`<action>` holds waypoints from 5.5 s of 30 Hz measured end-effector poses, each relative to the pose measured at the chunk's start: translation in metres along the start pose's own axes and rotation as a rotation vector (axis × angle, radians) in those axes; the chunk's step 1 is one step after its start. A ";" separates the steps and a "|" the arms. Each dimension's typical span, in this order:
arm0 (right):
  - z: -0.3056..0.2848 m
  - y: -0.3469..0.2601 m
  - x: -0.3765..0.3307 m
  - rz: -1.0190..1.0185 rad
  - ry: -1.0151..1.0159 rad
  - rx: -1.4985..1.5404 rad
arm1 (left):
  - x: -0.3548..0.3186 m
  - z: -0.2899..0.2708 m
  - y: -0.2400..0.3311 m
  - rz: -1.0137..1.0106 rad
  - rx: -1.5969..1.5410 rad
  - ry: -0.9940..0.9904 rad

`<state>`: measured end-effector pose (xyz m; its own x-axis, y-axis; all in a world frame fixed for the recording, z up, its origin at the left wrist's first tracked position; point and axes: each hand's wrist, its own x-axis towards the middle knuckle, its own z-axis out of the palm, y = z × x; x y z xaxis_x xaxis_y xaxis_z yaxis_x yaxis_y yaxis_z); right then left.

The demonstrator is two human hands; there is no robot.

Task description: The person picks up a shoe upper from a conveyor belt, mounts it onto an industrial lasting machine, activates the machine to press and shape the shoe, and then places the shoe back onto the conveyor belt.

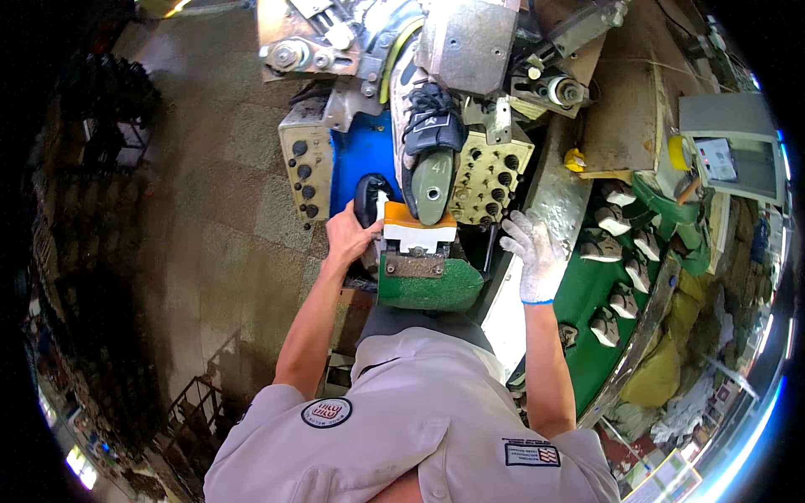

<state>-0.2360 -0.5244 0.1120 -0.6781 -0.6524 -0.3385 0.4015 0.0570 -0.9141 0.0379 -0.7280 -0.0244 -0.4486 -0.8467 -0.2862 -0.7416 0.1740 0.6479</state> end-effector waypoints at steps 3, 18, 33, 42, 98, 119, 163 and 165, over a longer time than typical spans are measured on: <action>0.029 -0.035 -0.016 -0.053 -0.054 0.001 | -0.040 -0.081 0.030 -0.026 -0.158 0.061; -0.001 -0.098 -0.054 -0.024 -0.434 0.319 | -0.091 -0.072 0.282 0.235 -1.076 -0.644; -0.195 -0.043 -0.140 -0.178 -0.072 0.514 | -0.113 0.113 0.429 -0.205 -0.467 -1.460; -0.231 -0.047 -0.136 -0.190 -0.047 0.159 | -0.129 0.141 0.407 0.004 -0.379 -1.407; -0.573 0.069 -0.252 0.888 0.984 -0.931 | -0.145 0.364 0.374 0.491 0.164 -1.227; -0.362 0.043 -0.134 -0.343 0.057 1.401 | -0.098 0.194 0.391 0.245 -0.340 -0.833; 0.169 0.008 0.126 0.115 -0.134 0.503 | 0.089 -0.075 0.181 -0.226 -1.192 -0.153; 0.166 0.016 0.131 0.060 -0.142 0.430 | 0.090 -0.068 0.178 -0.183 -1.179 -0.115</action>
<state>-0.2164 -0.7345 0.0896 -0.5668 -0.7564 -0.3264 0.6766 -0.2014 -0.7083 -0.1005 -0.8076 0.1131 -0.4704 -0.7506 -0.4639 0.0878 -0.5629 0.8218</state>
